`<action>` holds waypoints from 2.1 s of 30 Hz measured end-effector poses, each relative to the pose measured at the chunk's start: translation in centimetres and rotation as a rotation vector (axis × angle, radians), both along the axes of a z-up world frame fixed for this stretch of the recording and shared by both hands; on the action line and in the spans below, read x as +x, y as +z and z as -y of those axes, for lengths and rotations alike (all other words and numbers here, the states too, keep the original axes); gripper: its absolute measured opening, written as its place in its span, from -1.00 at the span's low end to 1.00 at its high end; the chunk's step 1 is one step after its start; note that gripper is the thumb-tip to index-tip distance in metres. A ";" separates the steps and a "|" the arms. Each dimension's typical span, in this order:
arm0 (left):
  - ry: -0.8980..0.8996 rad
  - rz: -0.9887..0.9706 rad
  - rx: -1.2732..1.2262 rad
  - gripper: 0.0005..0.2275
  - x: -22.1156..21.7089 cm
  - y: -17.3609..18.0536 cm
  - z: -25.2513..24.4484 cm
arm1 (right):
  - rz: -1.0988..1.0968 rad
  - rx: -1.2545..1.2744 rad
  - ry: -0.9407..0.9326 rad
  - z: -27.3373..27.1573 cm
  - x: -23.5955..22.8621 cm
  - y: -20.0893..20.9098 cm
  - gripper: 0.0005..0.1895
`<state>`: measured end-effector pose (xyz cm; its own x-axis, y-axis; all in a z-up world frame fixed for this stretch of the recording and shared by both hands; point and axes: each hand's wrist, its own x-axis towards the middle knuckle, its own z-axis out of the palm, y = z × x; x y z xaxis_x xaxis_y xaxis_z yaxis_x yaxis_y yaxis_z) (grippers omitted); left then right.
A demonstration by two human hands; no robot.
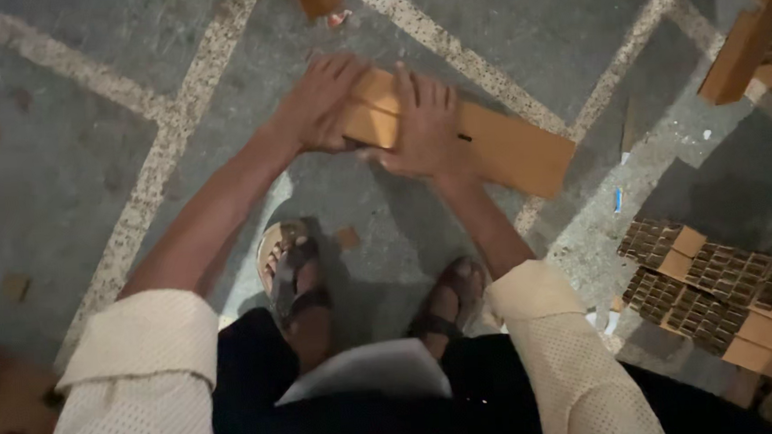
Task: The person sits on the floor and assembles a small cardboard box by hand. They fold the flaps, press the seams to secure the structure, and manipulate the cardboard to form a rectangular container.
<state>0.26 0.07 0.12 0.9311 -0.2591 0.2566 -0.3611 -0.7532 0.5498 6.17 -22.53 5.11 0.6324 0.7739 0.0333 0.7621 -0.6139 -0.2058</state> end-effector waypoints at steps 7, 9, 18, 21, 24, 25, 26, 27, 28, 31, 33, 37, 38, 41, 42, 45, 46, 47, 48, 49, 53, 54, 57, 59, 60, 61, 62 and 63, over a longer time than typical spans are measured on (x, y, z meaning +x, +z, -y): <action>0.016 -0.092 -0.133 -0.08 0.0 -0.4 -0.7 | 0.052 0.025 -0.031 -0.6 -0.3 -0.2 0.25; 0.044 -0.160 -0.192 -0.15 0.3 -0.1 -0.7 | 0.100 0.106 -0.003 -1.0 0.5 -0.6 0.24; 0.015 -0.058 -0.123 -0.09 0.1 1.1 -0.8 | 0.012 0.227 -0.022 -0.7 -0.7 -0.5 0.20; 0.030 -0.129 -0.052 -0.04 0.4 1.0 -0.6 | -0.006 0.201 -0.041 2.2 0.4 0.0 0.07; -0.008 -0.169 -0.132 -0.05 0.5 1.0 -0.7 | 0.035 0.136 -0.245 7.4 0.7 -0.5 -0.38; 0.000 -0.214 -0.101 -0.05 0.8 1.3 -0.8 | 0.085 0.146 -0.296 9.5 1.1 -0.5 -0.46; 0.014 -0.264 -0.072 -0.06 0.3 1.7 -0.6 | 0.127 0.154 -0.342 11.0 1.2 -0.7 -0.54; 0.028 -0.314 -0.041 -0.06 0.2 2.1 -0.2 | 0.137 0.225 -0.366 11.5 1.5 -1.1 -0.60; 0.055 -0.293 0.050 -0.02 0.0 2.6 0.1 | 0.132 0.297 -0.384 11.7 1.5 -1.7 -0.65; 0.133 -0.273 0.393 0.10 -0.6 4.6 1.5 | 0.109 0.390 -0.420 11.9 1.5 -3.1 -0.77; 0.181 -0.284 0.709 0.20 -0.3 5.5 4.1 | 0.092 0.382 -0.440 12.3 2.1 -3.4 -0.80; 0.063 -0.233 0.403 0.30 -0.3 4.5 11.5 | 0.054 0.354 -0.472 12.6 1.3 -3.8 -0.79; 0.073 -0.209 0.494 0.27 1.0 3.8 13.4 | 0.083 0.369 -0.478 12.5 1.9 -3.9 -0.79; 0.073 -0.188 0.454 0.18 2.9 2.7 14.9 | 0.154 0.355 -0.465 12.4 2.1 -4.1 -0.76; 0.067 -0.200 0.391 0.15 2.5 2.4 14.9 | 0.136 0.370 -0.467 12.3 1.9 -4.3 -0.77; 0.073 -0.119 0.329 0.07 2.5 1.3 14.8 | 0.196 0.349 -0.530 12.3 0.8 -4.7 -0.77; 0.057 -0.068 0.368 0.06 2.0 1.3 14.7 | 0.277 0.307 -0.563 11.6 0.5 -4.8 -0.75; 0.042 -0.017 0.407 0.05 1.1 1.4 14.4 | 0.358 0.266 -0.597 11.3 0.6 -4.7 -0.73; 0.014 0.004 0.451 0.04 -0.2 1.6 14.4 | 0.299 0.267 -0.627 11.3 -0.7 -4.5 -0.73; -0.019 -0.015 0.464 0.05 -0.3 1.6 14.5 | 0.240 0.269 -0.656 11.2 -1.9 -4.4 -0.72; -0.112 -0.071 0.450 0.03 -2.9 2.8 14.0 | 0.079 0.272 -0.711 11.3 -5.3 -4.1 -0.72; -0.096 -0.041 0.439 0.01 -2.4 3.1 13.7 | 0.068 0.249 -0.723 10.9 -4.8 -4.1 -0.72; -0.099 -0.047 0.375 -0.04 -2.0 3.4 13.5 | 0.050 0.190 -0.725 10.9 -4.3 -4.1 -0.73; -0.103 -0.031 0.313 -0.09 -1.9 2.9 13.4 | 0.066 0.193 -0.655 11.2 -4.4 -4.3 -0.75; -0.102 -0.011 0.286 -0.11 -1.9 2.7 13.4 | 0.033 0.197 -0.672 11.3 -4.4 -4.3 -0.75; -0.110 -0.022 0.296 -0.11 -2.1 2.7 13.4 | 0.000 0.201 -0.688 11.4 -4.7 -4.1 -0.75; -0.112 -0.015 0.313 -0.11 -2.1 2.7 13.3 | -0.018 0.218 -0.700 11.2 -4.5 -4.0 -0.75; -0.114 -0.008 0.331 -0.10 -2.3 2.9 13.2 | -0.022 0.214 -0.705 11.1 -4.5 -3.7 -0.73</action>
<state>-2.08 -13.12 3.06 0.8929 -0.4299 0.1336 -0.4501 -0.8461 0.2855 1.63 -33.67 1.41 0.9796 0.1617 0.1197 0.1960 -0.9011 -0.3868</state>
